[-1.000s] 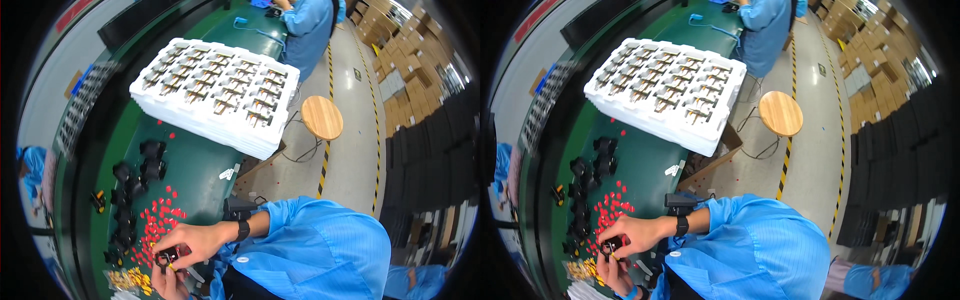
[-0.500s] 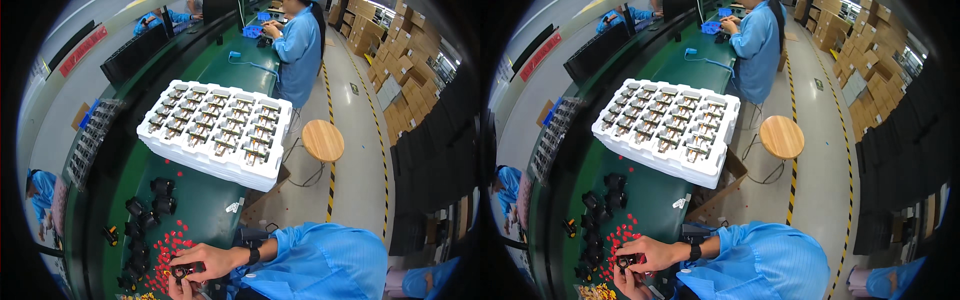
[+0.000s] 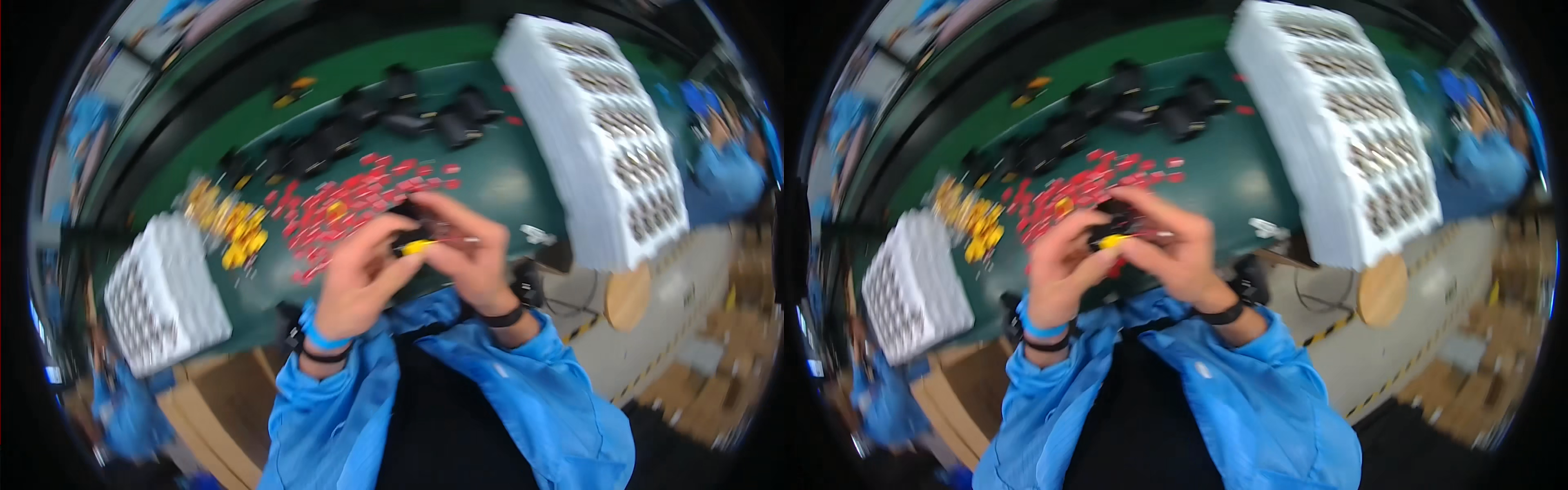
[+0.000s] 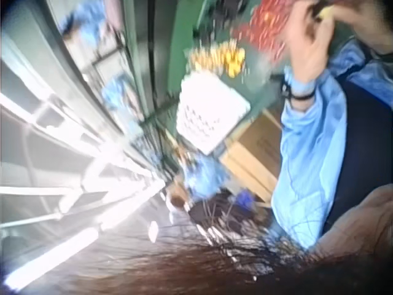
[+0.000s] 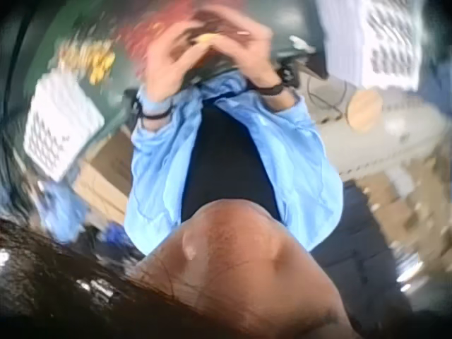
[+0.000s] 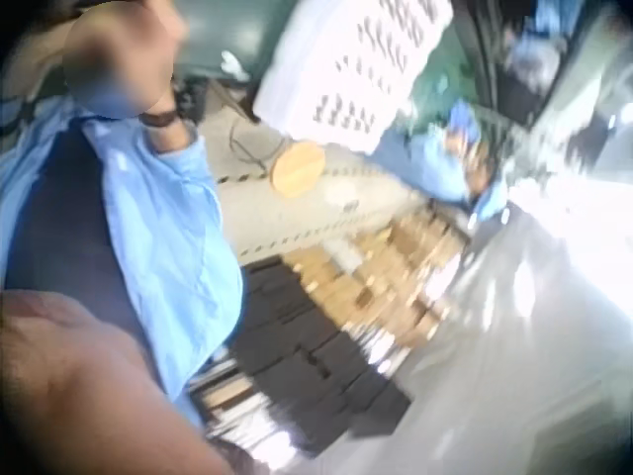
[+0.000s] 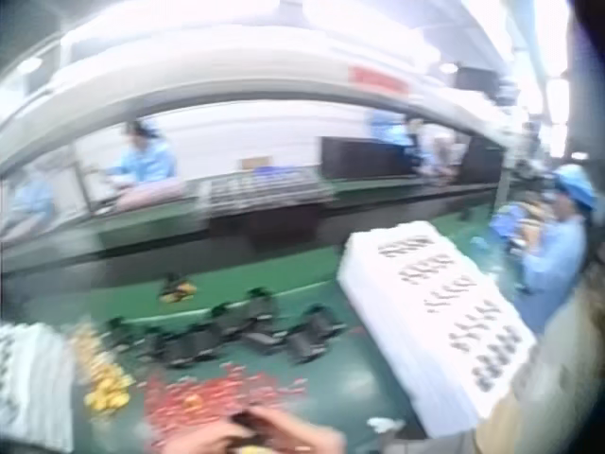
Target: Assembling small plastic housings and electronic components on a factory production line.
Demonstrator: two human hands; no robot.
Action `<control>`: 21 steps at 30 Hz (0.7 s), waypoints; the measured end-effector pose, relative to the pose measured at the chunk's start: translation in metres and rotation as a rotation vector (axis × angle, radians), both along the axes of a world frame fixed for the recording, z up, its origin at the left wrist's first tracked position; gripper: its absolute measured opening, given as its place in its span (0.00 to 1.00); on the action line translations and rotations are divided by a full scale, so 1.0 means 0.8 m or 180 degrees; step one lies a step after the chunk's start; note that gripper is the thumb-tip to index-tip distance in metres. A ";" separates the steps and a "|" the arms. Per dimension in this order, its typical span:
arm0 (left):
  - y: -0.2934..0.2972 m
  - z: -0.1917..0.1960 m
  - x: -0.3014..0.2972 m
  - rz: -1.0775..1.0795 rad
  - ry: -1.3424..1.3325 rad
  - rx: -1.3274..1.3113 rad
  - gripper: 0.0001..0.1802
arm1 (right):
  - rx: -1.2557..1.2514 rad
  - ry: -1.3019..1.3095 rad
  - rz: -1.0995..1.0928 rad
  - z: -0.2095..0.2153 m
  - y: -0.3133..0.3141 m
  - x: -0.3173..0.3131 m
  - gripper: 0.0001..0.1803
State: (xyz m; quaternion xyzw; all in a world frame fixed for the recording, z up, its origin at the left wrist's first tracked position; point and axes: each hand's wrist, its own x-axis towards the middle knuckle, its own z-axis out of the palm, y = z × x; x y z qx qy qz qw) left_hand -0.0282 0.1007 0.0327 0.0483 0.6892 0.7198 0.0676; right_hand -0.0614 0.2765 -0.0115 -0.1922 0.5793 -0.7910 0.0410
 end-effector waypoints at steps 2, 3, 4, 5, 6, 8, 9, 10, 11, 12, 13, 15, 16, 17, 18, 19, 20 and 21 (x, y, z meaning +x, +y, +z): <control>-0.004 -0.006 0.004 0.0005 0.0182 0.0116 0.14 | -0.0267 -0.0079 0.0142 -0.004 -0.006 0.002 0.32; -0.007 -0.004 0.008 0.0019 0.0190 -0.0050 0.14 | -0.0307 0.0065 0.0189 -0.001 -0.008 0.001 0.33; -0.011 0.001 0.012 -0.0002 0.0196 -0.0204 0.14 | -0.0299 0.0037 0.0349 -0.001 -0.010 0.001 0.33; -0.016 0.006 0.016 0.0070 0.0095 -0.0252 0.14 | -0.0313 -0.0029 0.0466 0.000 -0.014 0.000 0.33; -0.018 0.009 0.022 0.0127 0.0077 -0.0255 0.14 | -0.0330 -0.0064 0.0566 0.004 -0.017 0.001 0.33; -0.019 0.012 0.032 0.0336 0.0127 -0.0211 0.14 | -0.0356 -0.0082 0.0662 0.008 -0.023 0.004 0.33; -0.022 0.010 0.031 0.0328 0.0181 -0.0282 0.13 | -0.0375 -0.0086 0.0685 0.008 -0.027 0.002 0.33; -0.023 0.010 0.029 0.0324 0.0174 -0.0269 0.13 | -0.0362 -0.0093 0.0681 0.006 -0.028 0.000 0.33; -0.025 0.010 0.027 0.0327 0.0243 -0.0327 0.12 | -0.0296 -0.0018 0.0611 0.004 -0.030 -0.002 0.33; -0.025 0.009 0.025 0.0329 0.0312 -0.0381 0.11 | -0.0227 0.0056 0.0540 0.001 -0.030 -0.003 0.34; -0.025 0.011 0.023 0.0319 0.0313 -0.0368 0.11 | -0.0214 0.0056 0.0529 0.002 -0.032 -0.005 0.34; -0.023 0.015 0.021 0.0511 0.0204 -0.0574 0.09 | 0.0198 0.0196 0.0151 0.006 -0.035 -0.003 0.33; -0.023 0.014 0.022 0.0532 0.0197 -0.0575 0.09 | 0.0198 0.0192 0.0172 0.006 -0.036 -0.002 0.33; -0.025 0.010 0.023 0.0564 0.0104 -0.0357 0.09 | 0.0474 0.0444 0.0075 0.007 -0.036 -0.003 0.32; -0.025 0.007 0.029 0.0663 0.0001 -0.0148 0.09 | 0.0731 0.0697 0.0044 0.007 -0.037 -0.001 0.32; -0.024 0.003 0.032 0.0659 0.0232 -0.0203 0.09 | 0.0687 0.0718 0.0170 0.002 -0.038 0.001 0.32; -0.020 -0.004 0.034 0.0680 0.0462 -0.0280 0.09 | 0.0694 0.0672 -0.0031 -0.007 -0.037 0.007 0.31; -0.013 -0.021 0.032 0.0821 0.0987 -0.0371 0.09 | 0.0651 0.0644 -0.0166 -0.012 -0.038 0.010 0.31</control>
